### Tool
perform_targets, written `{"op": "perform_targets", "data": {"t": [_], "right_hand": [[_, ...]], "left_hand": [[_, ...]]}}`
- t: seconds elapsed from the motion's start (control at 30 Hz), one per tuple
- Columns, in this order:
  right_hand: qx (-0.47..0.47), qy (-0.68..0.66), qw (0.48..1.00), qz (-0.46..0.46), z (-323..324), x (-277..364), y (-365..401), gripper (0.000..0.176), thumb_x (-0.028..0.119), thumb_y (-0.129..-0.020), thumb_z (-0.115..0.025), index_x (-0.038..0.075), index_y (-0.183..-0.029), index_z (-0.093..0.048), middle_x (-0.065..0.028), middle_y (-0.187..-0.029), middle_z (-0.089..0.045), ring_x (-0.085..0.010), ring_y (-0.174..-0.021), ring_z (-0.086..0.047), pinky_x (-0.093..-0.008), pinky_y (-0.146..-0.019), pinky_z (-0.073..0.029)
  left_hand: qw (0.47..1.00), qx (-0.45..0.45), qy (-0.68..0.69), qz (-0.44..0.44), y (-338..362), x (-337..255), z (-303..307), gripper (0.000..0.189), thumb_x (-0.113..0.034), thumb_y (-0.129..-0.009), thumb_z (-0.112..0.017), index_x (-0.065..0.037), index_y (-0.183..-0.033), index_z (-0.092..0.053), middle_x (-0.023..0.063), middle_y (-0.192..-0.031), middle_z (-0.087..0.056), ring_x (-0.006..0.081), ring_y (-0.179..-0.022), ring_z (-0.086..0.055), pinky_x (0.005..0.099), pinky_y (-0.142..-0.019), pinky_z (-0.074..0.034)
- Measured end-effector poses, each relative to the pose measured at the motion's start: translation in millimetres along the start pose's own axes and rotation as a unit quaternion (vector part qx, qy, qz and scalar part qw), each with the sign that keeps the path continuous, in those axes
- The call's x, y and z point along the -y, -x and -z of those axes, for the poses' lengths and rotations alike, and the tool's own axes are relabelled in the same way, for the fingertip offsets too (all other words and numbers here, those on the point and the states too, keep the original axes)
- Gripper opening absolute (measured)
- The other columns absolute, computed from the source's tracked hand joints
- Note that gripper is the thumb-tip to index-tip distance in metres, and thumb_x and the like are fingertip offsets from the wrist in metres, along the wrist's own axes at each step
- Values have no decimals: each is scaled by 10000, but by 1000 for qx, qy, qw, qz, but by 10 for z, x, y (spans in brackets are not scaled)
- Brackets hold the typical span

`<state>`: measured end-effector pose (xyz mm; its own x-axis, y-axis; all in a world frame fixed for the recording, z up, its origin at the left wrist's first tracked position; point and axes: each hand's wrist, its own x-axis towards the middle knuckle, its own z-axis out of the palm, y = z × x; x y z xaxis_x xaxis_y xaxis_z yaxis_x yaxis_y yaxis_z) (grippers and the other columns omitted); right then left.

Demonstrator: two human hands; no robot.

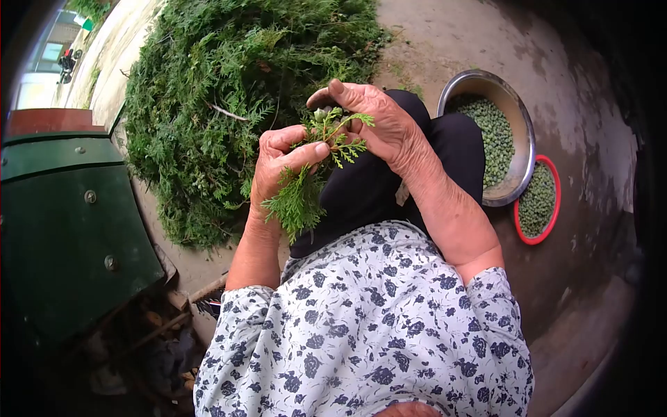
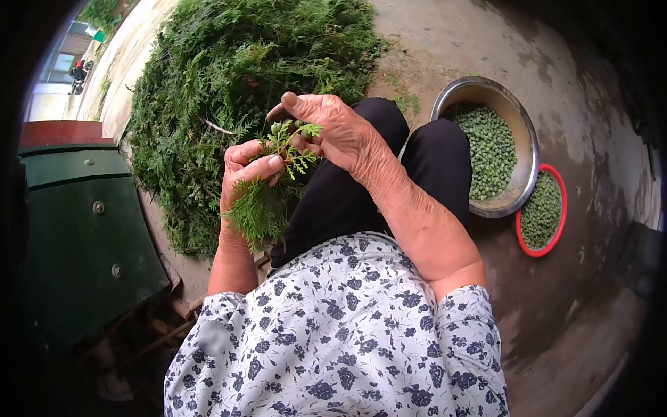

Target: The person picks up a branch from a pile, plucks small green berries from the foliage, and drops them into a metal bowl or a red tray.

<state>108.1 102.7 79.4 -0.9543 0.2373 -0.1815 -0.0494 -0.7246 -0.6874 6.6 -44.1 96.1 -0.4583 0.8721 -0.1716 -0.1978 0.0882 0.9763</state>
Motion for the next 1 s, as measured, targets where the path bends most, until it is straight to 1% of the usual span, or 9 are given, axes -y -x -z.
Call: {"op": "perform_targets", "data": {"t": [0.2, 0.43, 0.5, 0.57, 0.63, 0.83, 0.9, 0.97, 1.0], "right_hand": [[0, 82, 997, -12, 29, -12, -29, 227, 219, -829, -643, 12, -916, -611, -5, -774, -604, -64, -684, -585, -201, -631, -482], [-164, 51, 955, 244, 184, -26, -126, 176, 150, -855, -616, -11, -907, -566, -2, -667, -527, -45, -513, -461, -191, -416, -361], [-140, -25, 962, 231, 275, 27, -105, 188, 140, -871, -587, -10, -968, -527, -49, -770, -556, -108, -630, -553, -210, -476, -410], [-114, -72, 976, 169, 206, 107, -13, 177, 112, -874, -564, -6, -998, -516, -73, -833, -583, -154, -700, -591, -228, -498, -433], [-88, -71, 982, 149, 176, 45, 5, 161, 101, -880, -542, -2, -1003, -525, -87, -853, -587, -166, -728, -587, -238, -525, -438], [-61, -90, 989, 95, 190, 31, 144, 137, 54, -869, -532, -9, -988, -557, -85, -857, -586, -164, -746, -575, -242, -569, -438], [-158, 2, 971, 177, 260, 226, 332, 141, 34, -853, -553, -25, -980, -563, -76, -846, -586, -136, -718, -577, -223, -550, -439], [-240, 89, 931, 262, 544, 457, 568, 160, 20, -844, -557, -30, -995, -568, -65, -862, -586, -126, -729, -567, -212, -578, -439], [-301, 133, 901, 284, 725, 549, 703, 163, 18, -837, -563, -26, -994, -573, -63, -865, -590, -120, -737, -566, -203, -591, -437]], "left_hand": [[998, 36, -54, -21, -40, 48, 43, 190, -203, -730, -679, -15, -749, -660, -43, -579, -502, 35, -541, -410, 213, -485, -307], [971, -76, 228, -10, -139, 349, 65, 139, -143, -791, -628, -94, -698, -537, -29, -581, -450, 85, -533, -421, 242, -516, -342], [986, -10, 150, -76, -256, 590, 291, 125, -173, -818, -593, -117, -723, -535, -35, -568, -433, 96, -525, -397, 266, -577, -349], [903, 114, 407, -75, -268, 499, 180, 107, -214, -852, -542, -127, -791, -548, -38, -582, -438, 101, -544, -384, 282, -616, -351], [901, 146, 398, -90, -312, 521, 222, 127, -235, -876, -504, -124, -833, -547, -41, -605, -451, 107, -545, -373, 269, -631, -360], [935, -106, 334, 55, -273, 448, 153, 215, -303, -914, -504, -95, -881, -542, -46, -621, -461, 104, -576, -399, 318, -632, -411], [927, -112, 353, 57, -299, 505, 245, 176, -244, -909, -513, -76, -930, -562, 2, -716, -549, 153, -689, -515, 369, -683, -470], [871, -316, 359, 111, -327, 371, 154, 137, -193, -851, -581, -68, -905, -572, 29, -819, -606, 187, -741, -573, 348, -736, -480], [870, -312, 366, 106, -330, 450, 233, 118, -155, -847, -576, -67, -925, -584, 37, -890, -628, 209, -810, -593, 366, -781, -487]]}}
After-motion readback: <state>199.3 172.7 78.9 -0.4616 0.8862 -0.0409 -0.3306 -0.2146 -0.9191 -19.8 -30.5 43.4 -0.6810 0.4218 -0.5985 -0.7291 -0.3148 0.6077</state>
